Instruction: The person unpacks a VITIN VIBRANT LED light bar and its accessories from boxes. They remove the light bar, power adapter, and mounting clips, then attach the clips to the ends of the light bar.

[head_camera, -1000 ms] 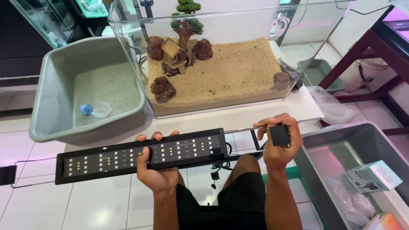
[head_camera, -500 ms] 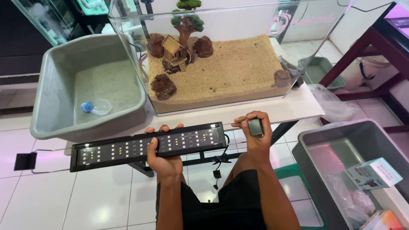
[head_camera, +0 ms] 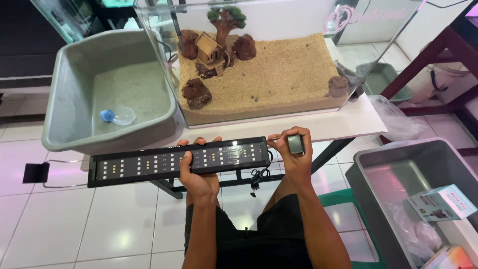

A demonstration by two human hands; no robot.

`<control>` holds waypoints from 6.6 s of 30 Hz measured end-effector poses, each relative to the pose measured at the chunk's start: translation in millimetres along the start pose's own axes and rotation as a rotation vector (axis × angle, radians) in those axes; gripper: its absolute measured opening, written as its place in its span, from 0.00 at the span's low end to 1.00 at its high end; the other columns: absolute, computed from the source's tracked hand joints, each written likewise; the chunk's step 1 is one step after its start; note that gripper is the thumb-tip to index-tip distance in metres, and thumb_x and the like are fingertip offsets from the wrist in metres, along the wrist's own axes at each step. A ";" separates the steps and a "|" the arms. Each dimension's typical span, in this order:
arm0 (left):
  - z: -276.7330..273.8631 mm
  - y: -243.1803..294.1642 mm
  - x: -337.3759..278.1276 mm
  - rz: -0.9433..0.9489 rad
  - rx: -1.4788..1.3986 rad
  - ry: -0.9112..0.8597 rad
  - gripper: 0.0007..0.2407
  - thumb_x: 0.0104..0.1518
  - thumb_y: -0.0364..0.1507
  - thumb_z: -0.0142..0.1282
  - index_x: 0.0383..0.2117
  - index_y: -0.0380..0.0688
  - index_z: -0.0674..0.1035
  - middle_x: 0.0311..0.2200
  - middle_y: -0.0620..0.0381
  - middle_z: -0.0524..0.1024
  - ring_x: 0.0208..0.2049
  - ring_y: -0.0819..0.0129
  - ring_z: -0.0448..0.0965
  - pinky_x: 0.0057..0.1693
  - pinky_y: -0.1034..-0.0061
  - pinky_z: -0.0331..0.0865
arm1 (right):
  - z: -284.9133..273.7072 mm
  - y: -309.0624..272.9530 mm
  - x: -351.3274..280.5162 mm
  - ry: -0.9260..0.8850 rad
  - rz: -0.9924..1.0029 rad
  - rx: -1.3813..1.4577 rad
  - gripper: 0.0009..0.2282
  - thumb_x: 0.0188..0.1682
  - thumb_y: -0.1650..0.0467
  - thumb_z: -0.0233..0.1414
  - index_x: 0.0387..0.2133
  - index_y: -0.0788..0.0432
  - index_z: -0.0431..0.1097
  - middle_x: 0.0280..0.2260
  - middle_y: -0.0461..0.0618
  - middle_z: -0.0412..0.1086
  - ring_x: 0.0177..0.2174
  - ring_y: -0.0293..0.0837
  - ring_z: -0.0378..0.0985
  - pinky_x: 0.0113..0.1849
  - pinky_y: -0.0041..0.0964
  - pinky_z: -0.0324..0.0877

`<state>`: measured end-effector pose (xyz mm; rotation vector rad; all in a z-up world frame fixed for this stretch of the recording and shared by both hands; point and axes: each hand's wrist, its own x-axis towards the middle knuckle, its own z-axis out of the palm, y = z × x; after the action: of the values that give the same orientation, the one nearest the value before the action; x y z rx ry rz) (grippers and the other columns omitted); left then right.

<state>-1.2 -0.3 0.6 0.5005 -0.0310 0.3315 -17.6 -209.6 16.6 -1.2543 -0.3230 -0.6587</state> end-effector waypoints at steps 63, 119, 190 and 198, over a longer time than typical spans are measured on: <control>13.5 -27.2 13.5 -0.071 0.048 0.023 0.09 0.66 0.33 0.41 0.50 0.52 0.65 0.39 0.41 0.77 0.45 0.30 0.81 0.45 0.47 0.81 | -62.4 -4.2 38.8 -0.313 -0.057 -0.633 0.22 0.51 0.56 0.55 0.46 0.63 0.70 0.36 0.54 0.74 0.36 0.48 0.83 0.43 0.40 0.78; 3.0 -107.3 -33.1 -0.037 0.145 -0.016 0.16 0.66 0.27 0.52 0.55 0.53 0.59 0.50 0.49 0.74 0.50 0.52 0.81 0.51 0.63 0.82 | 24.4 -33.0 5.2 -0.874 -0.245 -1.457 0.47 0.34 0.63 0.64 0.71 0.53 0.47 0.65 0.59 0.52 0.64 0.66 0.55 0.64 0.60 0.47; -33.1 79.3 68.5 0.566 0.848 0.025 0.14 0.66 0.32 0.42 0.50 0.36 0.76 0.35 0.46 0.77 0.32 0.66 0.80 0.41 0.74 0.85 | -27.3 19.5 29.3 -0.840 -0.182 -1.387 0.38 0.29 0.75 0.58 0.59 0.32 0.70 0.38 0.45 0.75 0.39 0.51 0.80 0.46 0.46 0.73; -58.7 58.3 53.5 0.503 0.395 0.040 0.28 0.68 0.50 0.33 0.70 0.48 0.59 0.59 0.55 0.71 0.56 0.65 0.76 0.56 0.71 0.80 | -20.6 16.1 28.6 -0.788 -0.227 -1.323 0.39 0.28 0.76 0.56 0.60 0.33 0.68 0.39 0.46 0.73 0.39 0.52 0.79 0.45 0.46 0.73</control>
<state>27.8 92.0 -17.9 0.8788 -0.0534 0.8503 11.9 -234.5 14.3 -2.7866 -0.7363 -0.5164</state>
